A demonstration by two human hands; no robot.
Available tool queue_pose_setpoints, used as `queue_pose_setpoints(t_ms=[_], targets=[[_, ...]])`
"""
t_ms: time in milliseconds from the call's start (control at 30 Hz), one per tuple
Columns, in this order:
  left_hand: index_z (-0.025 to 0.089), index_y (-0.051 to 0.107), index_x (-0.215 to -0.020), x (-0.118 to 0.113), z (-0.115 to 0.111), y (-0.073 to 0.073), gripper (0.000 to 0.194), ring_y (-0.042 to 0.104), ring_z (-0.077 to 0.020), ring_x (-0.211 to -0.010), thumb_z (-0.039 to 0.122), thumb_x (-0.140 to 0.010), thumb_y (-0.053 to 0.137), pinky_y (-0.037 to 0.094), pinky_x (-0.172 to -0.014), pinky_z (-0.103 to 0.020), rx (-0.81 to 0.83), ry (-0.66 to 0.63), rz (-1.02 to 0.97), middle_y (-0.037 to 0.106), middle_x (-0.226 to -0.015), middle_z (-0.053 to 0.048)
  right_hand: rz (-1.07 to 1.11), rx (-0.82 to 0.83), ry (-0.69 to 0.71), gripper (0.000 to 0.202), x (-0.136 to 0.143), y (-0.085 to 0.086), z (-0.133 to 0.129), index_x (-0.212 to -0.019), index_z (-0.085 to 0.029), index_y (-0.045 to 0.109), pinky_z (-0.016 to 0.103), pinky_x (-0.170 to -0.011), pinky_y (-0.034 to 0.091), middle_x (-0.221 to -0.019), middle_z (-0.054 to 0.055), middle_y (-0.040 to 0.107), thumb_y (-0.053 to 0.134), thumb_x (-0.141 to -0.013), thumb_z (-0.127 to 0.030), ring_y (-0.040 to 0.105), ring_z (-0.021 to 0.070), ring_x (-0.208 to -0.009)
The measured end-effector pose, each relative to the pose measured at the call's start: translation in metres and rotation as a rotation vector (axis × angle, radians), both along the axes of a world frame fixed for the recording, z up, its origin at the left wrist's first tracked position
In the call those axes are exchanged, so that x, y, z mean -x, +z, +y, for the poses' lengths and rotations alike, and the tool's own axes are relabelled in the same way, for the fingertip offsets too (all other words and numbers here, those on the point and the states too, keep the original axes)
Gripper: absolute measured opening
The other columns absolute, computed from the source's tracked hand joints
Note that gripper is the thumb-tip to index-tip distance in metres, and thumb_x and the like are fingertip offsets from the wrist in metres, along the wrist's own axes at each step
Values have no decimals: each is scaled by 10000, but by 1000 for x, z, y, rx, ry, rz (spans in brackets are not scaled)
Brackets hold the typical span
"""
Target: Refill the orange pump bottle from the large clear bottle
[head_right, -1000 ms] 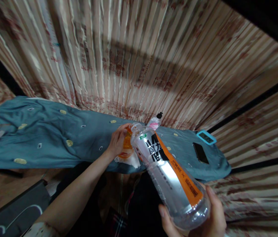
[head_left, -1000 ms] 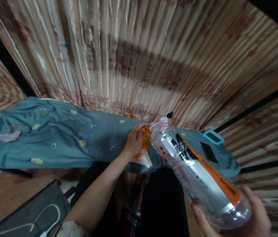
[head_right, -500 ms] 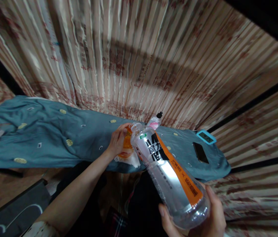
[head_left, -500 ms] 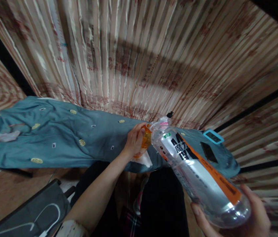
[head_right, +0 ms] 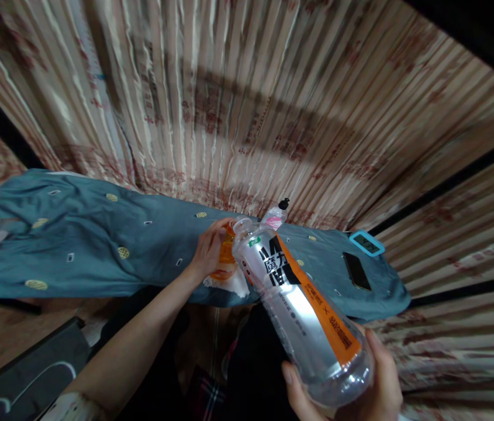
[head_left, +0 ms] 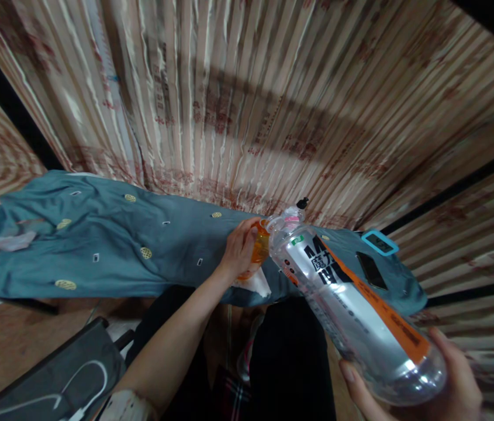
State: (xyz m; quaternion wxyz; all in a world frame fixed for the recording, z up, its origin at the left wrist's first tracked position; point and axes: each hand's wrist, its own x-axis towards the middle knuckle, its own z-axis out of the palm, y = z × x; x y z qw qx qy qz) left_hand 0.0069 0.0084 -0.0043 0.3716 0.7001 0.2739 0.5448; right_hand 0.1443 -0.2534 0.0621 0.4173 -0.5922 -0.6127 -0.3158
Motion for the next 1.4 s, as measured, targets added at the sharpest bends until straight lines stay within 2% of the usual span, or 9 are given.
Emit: queue_pose_setpoints(t_ms=[400, 567, 733, 1033, 1200, 1400], targets=[[163, 672, -1203, 1, 0, 1, 706, 676, -274, -1163, 687, -1009, 241, 506, -1069, -439, -10, -1, -4, 735, -1204, -147, 33, 10, -29, 1041, 2, 1, 0, -1552, -170, 424, 299, -720, 543, -1191, 126, 625, 915, -652, -354, 599, 231, -985], [150, 673, -1200, 0, 0, 1, 725, 679, -272, -1163, 694, -1007, 234, 509, -1065, -432, -14, -1, -5, 735, -1204, -154, -15, -19, 12, 1020, 1, 2, 0, -1542, -149, 436, 279, -722, 542, -1180, 120, 625, 900, -670, -407, 605, 202, -934], [165, 674, -1197, 0, 1, 1, 705, 679, -267, -1165, 685, -1012, 235, 512, -1064, -425, -19, 6, 0, 739, -1204, -140, 42, -11, -9, 1049, 1, 1, 0, -1543, -165, 436, 296, -744, 547, -1180, 120, 630, 919, -642, -399, 615, 213, -941], [173, 675, -1195, 1, 1, 2, 688, 681, -266, -1145, 671, -1018, 234, 517, -1049, -427, -30, 4, 8, 742, -1180, -133, 37, -25, 10, 1020, 2, 1, 2, -1540, -143, 434, 287, -769, 523, -1164, 111, 619, 901, -674, -412, 614, 194, -927], [175, 677, -1188, 1, 1, 1, 685, 682, -266, -1140, 675, -1016, 241, 517, -1048, -426, -27, 2, -10, 744, -1175, -129, -8, 1, 14, 1048, 2, 4, 4, -1569, -136, 378, 279, -807, 520, -1192, 116, 602, 892, -696, -405, 614, 186, -953], [160, 669, -1193, 1, 2, 0, 710, 684, -263, -1140, 691, -1009, 235, 518, -1046, -423, -28, 0, -4, 739, -1185, -144, -7, -18, 6, 1013, 4, 4, 6, -1542, -136, 430, 279, -775, 541, -1168, 117, 625, 898, -686, -410, 618, 191, -937]])
